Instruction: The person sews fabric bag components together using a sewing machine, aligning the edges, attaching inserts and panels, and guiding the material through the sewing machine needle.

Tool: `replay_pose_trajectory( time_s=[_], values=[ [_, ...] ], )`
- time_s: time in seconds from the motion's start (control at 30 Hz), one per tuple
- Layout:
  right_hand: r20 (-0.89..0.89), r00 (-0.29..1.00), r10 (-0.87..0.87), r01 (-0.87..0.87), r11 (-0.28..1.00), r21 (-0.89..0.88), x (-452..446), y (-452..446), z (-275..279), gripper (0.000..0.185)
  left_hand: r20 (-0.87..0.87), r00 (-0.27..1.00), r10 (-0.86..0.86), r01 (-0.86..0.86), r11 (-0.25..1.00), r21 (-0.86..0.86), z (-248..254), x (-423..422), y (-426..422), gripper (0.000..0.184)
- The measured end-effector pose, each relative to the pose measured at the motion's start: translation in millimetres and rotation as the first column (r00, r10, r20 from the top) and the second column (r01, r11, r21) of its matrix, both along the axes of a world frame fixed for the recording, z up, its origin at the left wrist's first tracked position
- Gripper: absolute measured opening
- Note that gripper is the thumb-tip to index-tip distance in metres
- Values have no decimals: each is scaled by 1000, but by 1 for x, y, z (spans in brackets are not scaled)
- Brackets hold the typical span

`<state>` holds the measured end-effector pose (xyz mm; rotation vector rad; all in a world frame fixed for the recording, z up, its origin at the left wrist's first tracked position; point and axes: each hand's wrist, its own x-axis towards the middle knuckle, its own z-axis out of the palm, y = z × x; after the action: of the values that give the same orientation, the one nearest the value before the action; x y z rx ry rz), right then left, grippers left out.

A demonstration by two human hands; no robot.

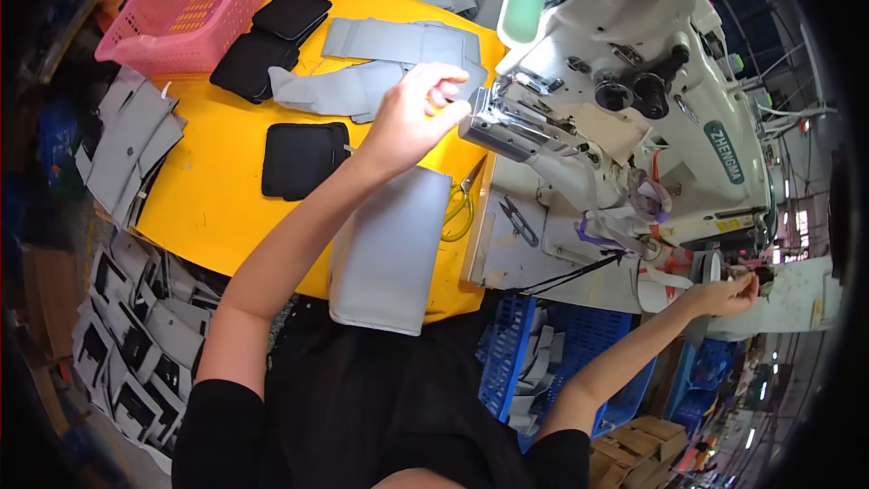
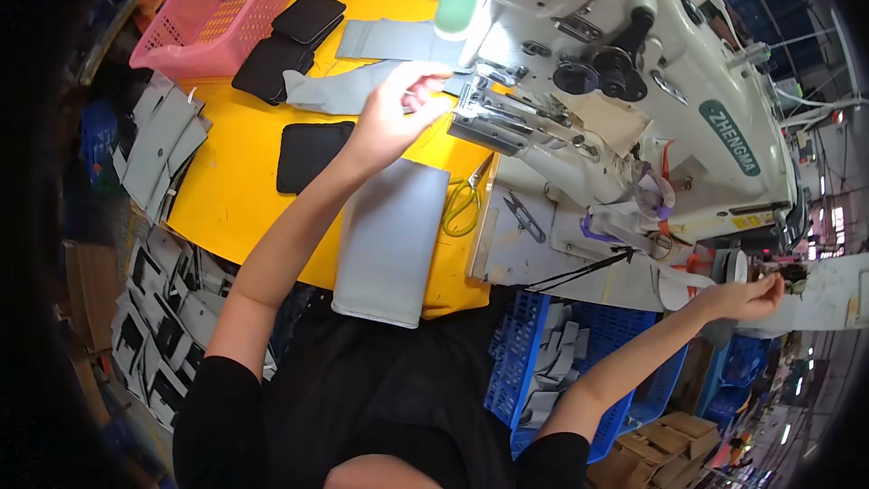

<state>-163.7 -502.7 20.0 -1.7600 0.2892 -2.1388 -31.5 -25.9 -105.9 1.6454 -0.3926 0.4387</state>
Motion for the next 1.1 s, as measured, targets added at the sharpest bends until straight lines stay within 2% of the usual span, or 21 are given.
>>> replay_pose_trajectory(
  time_s=[0.03, 0.07, 0.13, 0.17, 0.27, 0.3, 0.37, 0.4, 0.43, 0.47, 0.5, 0.53, 0.57, 0.6, 0.63, 0.67, 0.73, 0.97, 1.0, 1.07, 1.1],
  values=[
    [0, 1000, 12, -12, 1000, -10, -2, 24, 2, 22, 0, 1000, 12, -12, 1000, -10, 0, 4, -1, 12],
    [-8, 1000, 13, -14, 998, -62, -6, 45, 4, 21, -108, 984, -142, 132, 987, -91, -1, 7, -2, 11],
    [-21, 999, 31, -34, 991, -131, -12, 74, 3, 20, -263, 853, -451, 373, 879, -297, -4, 14, -2, 11],
    [-43, 998, 46, -52, 988, -145, -15, 84, 2, 20, -259, 860, -440, 357, 880, -313, -5, 19, 0, 11],
    [-106, 985, 134, -150, 975, -161, -17, 113, -6, 18, -88, 942, -324, 333, 933, 134, -9, 36, 8, 15],
    [-139, 971, 195, -215, 965, -150, -17, 122, -10, 17, -88, 945, -315, 324, 938, 122, -6, 38, 10, 15],
    [-175, 951, 255, -281, 949, -143, -18, 139, -20, 16, -3, 996, -85, 81, 936, 343, 2, 43, 12, 9],
    [-276, 915, 294, -347, 923, -168, -18, 147, -26, 16, 58, 998, 23, -46, 896, 441, 4, 47, 12, 7],
    [-375, 869, 322, -411, 893, -185, -19, 154, -33, 16, 59, 998, 23, -47, 899, 435, -1, 53, 12, 7],
    [-470, 814, 340, -471, 860, -194, -21, 162, -39, 16, 262, 950, 170, -271, 864, 424, -11, 61, 10, 9],
    [-561, 750, 349, -530, 826, -194, -23, 170, -43, 16, 451, 841, 298, -479, 797, 367, -22, 67, 9, 11],
    [-562, 752, 346, -527, 827, -196, -25, 180, -45, 16, 615, 678, 402, -660, 702, 269, -27, 70, 8, 13],
    [-649, 697, 306, -558, 800, -222, -25, 192, -45, 15, 614, 678, 403, -659, 704, 266, -21, 60, 12, 13],
    [-726, 637, 260, -589, 771, -241, -22, 202, -45, 14, 417, 867, 273, -402, 878, 259, -16, 44, 16, 14],
    [-725, 639, 257, -586, 773, -242, -18, 208, -46, 14, 213, 974, 74, -114, 976, 184, -7, 24, 20, 15],
    [-758, 600, 254, -598, 773, -215, -13, 213, -47, 15, 22, 986, -168, 167, 985, 43, -3, 9, 21, 16],
    [-819, 519, 247, -620, 768, -161, -1, 224, -47, 20, 21, 981, -193, 193, 981, 2, 0, -6, 13, 14],
    [-830, 498, 250, -584, 805, -108, 45, 261, -45, 24, 8, 953, -302, 298, 937, -185, -3, -12, 2, 12],
    [-830, 499, 249, -579, 808, -106, 48, 261, -45, 24, -38, 945, -325, 303, 913, -272, -4, -12, 1, 12],
    [-870, 417, 264, -571, 821, -24, 54, 260, -46, 25, -123, 918, -377, 291, 851, -438, -5, -11, -1, 12],
    [-887, 372, 274, -565, 825, 18, 57, 260, -46, 26, -127, 917, -379, 291, 851, -436, -5, -9, -2, 12]
  ],
)
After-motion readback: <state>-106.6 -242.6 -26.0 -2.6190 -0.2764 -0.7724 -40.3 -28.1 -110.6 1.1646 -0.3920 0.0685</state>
